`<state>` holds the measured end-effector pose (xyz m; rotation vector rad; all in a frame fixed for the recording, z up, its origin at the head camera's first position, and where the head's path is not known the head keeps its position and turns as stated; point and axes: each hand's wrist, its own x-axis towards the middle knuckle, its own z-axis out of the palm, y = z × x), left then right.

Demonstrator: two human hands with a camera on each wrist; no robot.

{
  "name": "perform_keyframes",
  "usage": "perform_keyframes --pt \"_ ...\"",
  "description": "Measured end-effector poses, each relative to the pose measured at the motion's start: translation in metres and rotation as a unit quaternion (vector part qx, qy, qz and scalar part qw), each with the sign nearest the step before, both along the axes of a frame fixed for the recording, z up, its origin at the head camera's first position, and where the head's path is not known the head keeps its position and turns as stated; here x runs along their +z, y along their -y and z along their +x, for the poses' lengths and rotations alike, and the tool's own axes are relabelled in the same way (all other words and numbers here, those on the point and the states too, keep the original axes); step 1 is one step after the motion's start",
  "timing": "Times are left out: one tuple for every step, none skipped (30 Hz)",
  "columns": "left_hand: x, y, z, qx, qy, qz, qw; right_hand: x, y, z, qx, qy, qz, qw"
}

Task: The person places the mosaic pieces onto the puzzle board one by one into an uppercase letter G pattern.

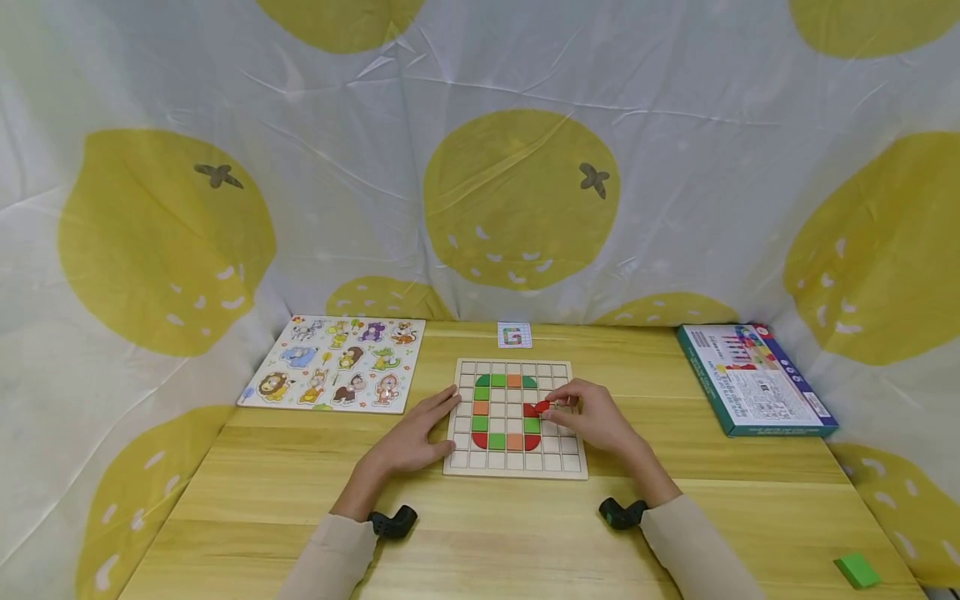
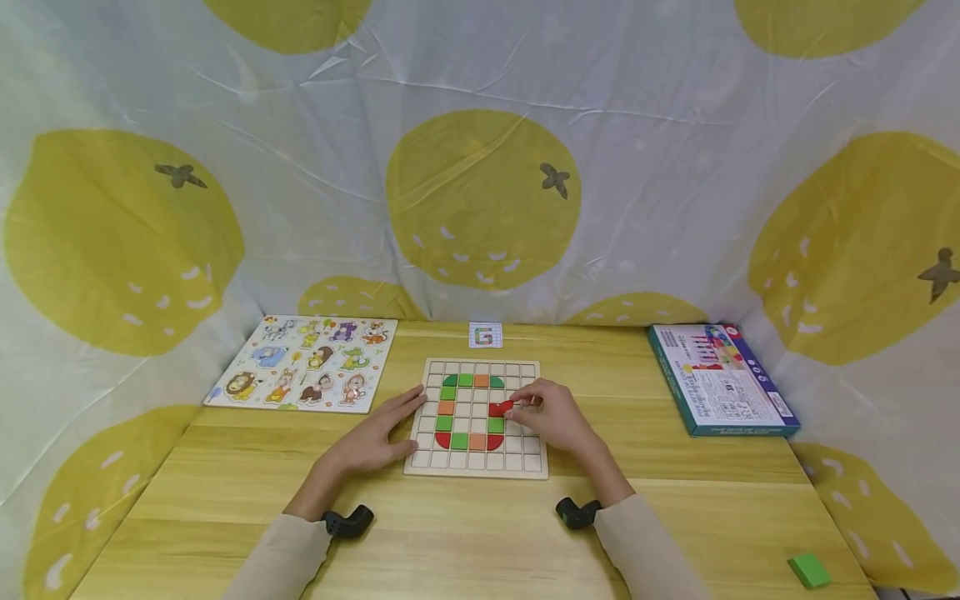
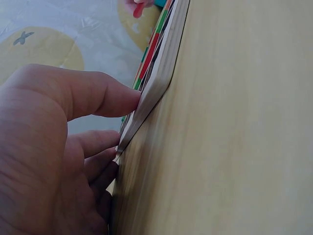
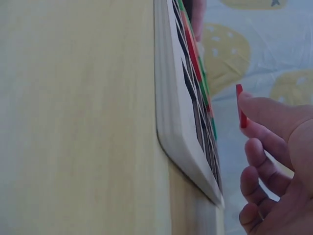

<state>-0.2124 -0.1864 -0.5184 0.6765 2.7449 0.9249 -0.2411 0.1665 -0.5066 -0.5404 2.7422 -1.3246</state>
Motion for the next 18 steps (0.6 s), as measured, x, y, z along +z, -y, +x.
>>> perform_keyframes --pt "0.000 0.000 0.000 0.000 0.000 0.000 1.0000 0.000 0.003 0.000 0.003 -0.001 -0.001 1.0000" --pt "0.000 0.000 0.000 0.000 0.000 -0.001 1.0000 -0.001 0.005 -0.001 0.005 -0.001 -0.002 1.0000" --pt "0.000 0.000 0.000 0.000 0.000 -0.002 1.0000 -0.001 0.008 -0.002 0.006 0.001 -0.005 1.0000" --pt "0.000 0.001 0.000 0.000 0.000 -0.002 1.0000 -0.002 0.010 -0.003 0.006 0.004 -0.007 1.0000" --pt "0.000 0.001 0.000 0.000 0.000 -0.001 1.0000 -0.002 0.013 -0.004 0.005 0.006 -0.007 0.9999" --pt "0.000 0.001 0.000 0.000 0.000 -0.002 1.0000 -0.002 0.016 -0.005 0.006 0.006 -0.009 0.9999" --pt "0.000 0.001 0.000 0.001 0.001 0.000 1.0000 -0.003 0.019 -0.006 0.006 0.006 -0.010 0.9999" --pt "0.000 0.001 0.001 0.001 0.002 0.000 1.0000 -0.003 0.022 -0.007 0.004 0.008 -0.012 0.9999" --pt "0.000 0.001 0.000 0.001 0.002 0.001 1.0000 -0.004 0.025 -0.008 0.004 0.008 -0.012 0.9999" --pt "0.000 0.001 0.001 0.001 0.003 0.001 1.0000 -0.004 0.027 -0.009 0.005 0.009 -0.012 0.9999" --pt "0.000 0.001 0.001 0.001 0.004 0.002 1.0000 -0.005 0.030 -0.010 0.005 0.008 -0.011 0.9999" --pt "-0.001 0.001 0.000 0.001 0.005 0.001 1.0000 -0.006 0.032 -0.010 0.006 0.008 -0.009 0.9999" --pt "-0.001 0.001 0.001 0.001 0.006 0.001 1.0000 -0.006 0.034 -0.011 0.006 0.009 -0.006 0.9999" --pt "-0.001 0.001 0.000 0.001 0.005 -0.001 1.0000 -0.007 0.036 -0.012 0.006 0.010 -0.003 0.9999" --pt "-0.001 0.001 0.000 0.001 0.005 -0.001 1.0000 -0.008 0.038 -0.013 0.007 0.012 0.001 0.9999" --pt "0.000 0.001 0.000 0.000 0.006 0.000 1.0000 -0.008 0.040 -0.014 0.007 0.014 0.005 0.9999" --pt "0.000 0.001 0.000 0.000 0.005 0.000 1.0000 -0.009 0.041 -0.015 0.007 0.015 0.010 0.9998" --pt "0.001 0.001 0.000 0.000 0.005 0.001 1.0000 -0.010 0.042 -0.015 0.007 0.016 0.015 0.9997"
